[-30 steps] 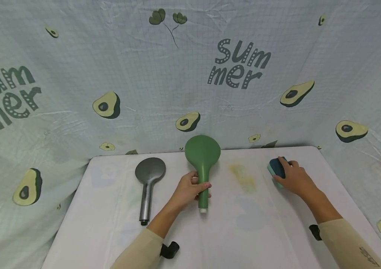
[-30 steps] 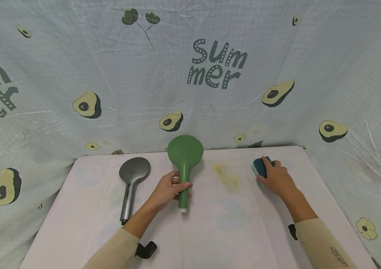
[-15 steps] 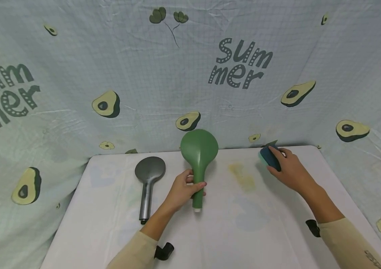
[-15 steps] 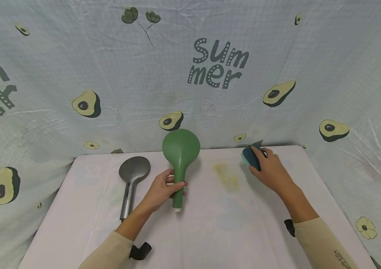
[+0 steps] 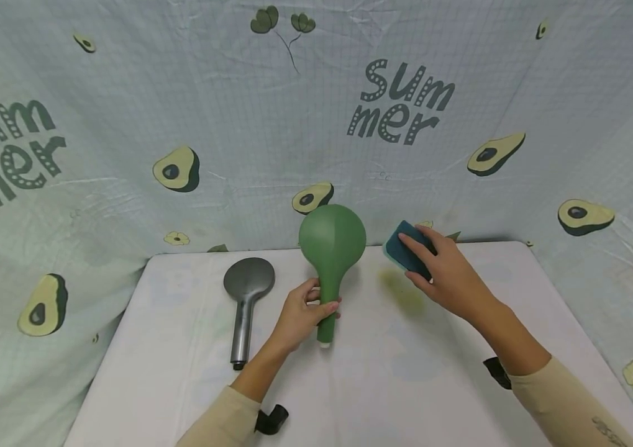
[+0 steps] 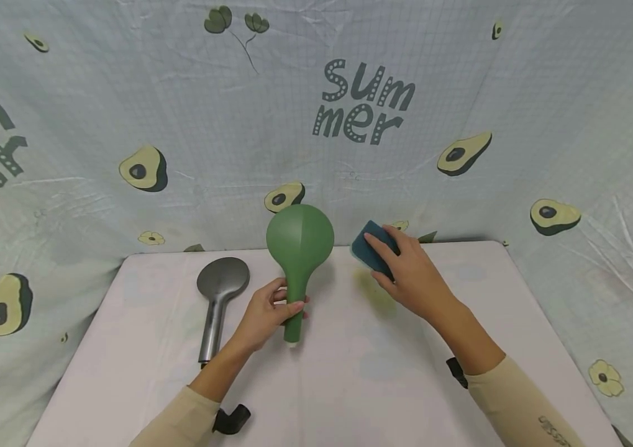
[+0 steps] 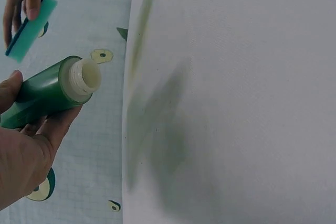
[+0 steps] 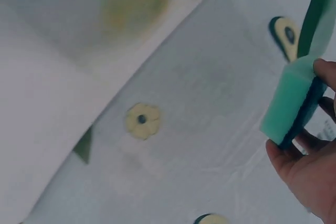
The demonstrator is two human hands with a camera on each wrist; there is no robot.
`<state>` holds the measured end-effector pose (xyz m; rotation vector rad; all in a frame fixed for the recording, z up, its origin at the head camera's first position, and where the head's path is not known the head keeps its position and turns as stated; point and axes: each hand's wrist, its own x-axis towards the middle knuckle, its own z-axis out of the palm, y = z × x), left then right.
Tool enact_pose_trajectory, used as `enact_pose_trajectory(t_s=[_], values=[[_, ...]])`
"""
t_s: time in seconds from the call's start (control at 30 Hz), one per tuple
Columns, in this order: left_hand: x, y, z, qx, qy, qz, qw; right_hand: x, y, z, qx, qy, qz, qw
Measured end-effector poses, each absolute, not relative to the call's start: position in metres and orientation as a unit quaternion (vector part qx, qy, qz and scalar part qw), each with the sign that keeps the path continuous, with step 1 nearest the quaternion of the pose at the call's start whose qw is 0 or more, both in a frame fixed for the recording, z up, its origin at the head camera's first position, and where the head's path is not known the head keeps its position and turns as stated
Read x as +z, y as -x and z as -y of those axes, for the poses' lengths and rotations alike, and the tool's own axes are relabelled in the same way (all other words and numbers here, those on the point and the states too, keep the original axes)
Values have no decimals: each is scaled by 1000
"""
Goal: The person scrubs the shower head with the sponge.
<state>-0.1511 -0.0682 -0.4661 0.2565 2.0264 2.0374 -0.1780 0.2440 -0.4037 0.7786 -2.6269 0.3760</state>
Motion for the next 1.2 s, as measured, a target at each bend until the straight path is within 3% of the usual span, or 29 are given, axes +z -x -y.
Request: enact_pose_trajectory(t_s=[0.27,0.53,0.93,1.2], values=[[-462,150,64,706,-112,-690,115,-373,179,-195,77,-370,888,261],[-458,149,62,699,-112,-700,97,-363,178,-157,7,-422,857,295],[-458,143,55,703,-104,-697,91,-372,160,-142,-36,-447,847,286],[-458,143,48,709,-114,-690,83,-356,180,-139,-9,-424,860,284]])
